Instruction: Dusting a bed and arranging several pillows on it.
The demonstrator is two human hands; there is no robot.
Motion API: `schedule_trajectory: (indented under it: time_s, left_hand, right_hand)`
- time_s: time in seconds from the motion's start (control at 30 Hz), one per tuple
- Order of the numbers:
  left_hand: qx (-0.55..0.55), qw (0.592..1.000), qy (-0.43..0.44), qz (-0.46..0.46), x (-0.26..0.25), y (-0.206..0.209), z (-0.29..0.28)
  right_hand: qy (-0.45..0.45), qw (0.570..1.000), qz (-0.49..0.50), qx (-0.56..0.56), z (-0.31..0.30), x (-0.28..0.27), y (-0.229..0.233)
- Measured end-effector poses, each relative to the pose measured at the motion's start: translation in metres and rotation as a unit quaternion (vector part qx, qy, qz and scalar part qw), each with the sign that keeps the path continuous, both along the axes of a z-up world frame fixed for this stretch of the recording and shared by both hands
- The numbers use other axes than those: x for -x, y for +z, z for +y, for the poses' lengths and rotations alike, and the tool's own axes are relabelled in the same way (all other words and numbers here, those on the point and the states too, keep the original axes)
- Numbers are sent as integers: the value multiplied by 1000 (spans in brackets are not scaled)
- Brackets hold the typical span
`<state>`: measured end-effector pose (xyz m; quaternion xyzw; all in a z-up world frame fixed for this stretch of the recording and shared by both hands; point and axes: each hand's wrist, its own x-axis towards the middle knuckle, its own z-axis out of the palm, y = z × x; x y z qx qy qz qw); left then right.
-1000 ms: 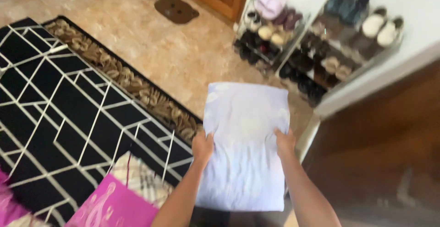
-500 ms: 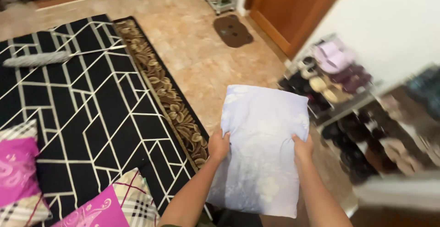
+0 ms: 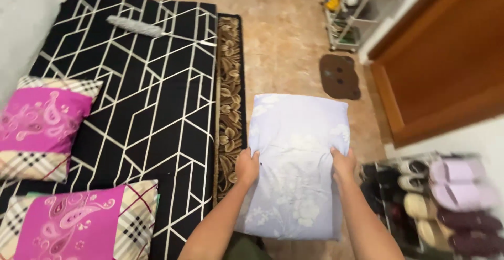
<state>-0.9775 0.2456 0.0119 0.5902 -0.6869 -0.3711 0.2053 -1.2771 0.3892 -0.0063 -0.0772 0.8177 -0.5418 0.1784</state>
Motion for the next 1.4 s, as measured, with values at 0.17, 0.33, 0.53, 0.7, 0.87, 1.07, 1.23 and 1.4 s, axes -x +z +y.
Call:
schedule_trajectory:
  time_s: [0.17, 0.33, 0.53, 0.7, 0.87, 1.07, 1.23, 1.4]
  left_hand:
    - [7, 997, 64, -31, 19, -33, -76]
    - [28, 991, 125, -26, 48, -59, -179]
    - [-15, 985, 164, -45, 87, -55, -264]
    - [-33, 975, 216, -26, 133, -50, -350]
    - [2, 965, 259, -36, 175, -93, -420]
    - [1, 940, 332, -78, 213, -118, -517]
    - [-18, 919, 389, -62, 230, -119, -582]
    - [29, 900, 432, -46, 225, -169, -662]
  right_hand:
    - [79, 996, -37, 3, -131, 42, -35]
    - [145, 988, 49, -3, -281, 83, -42]
    - [165, 985, -27, -52, -386, 113, -51]
    - [206, 978, -11, -38, -498, 161, -77]
    - [266, 963, -32, -2, -614, 209, -110]
    - [344, 938, -32, -16, -752, 228, -122]
    - [376, 925, -36, -46, -859, 232, -131]
    - [437, 899, -1, -33, -968, 214, -145]
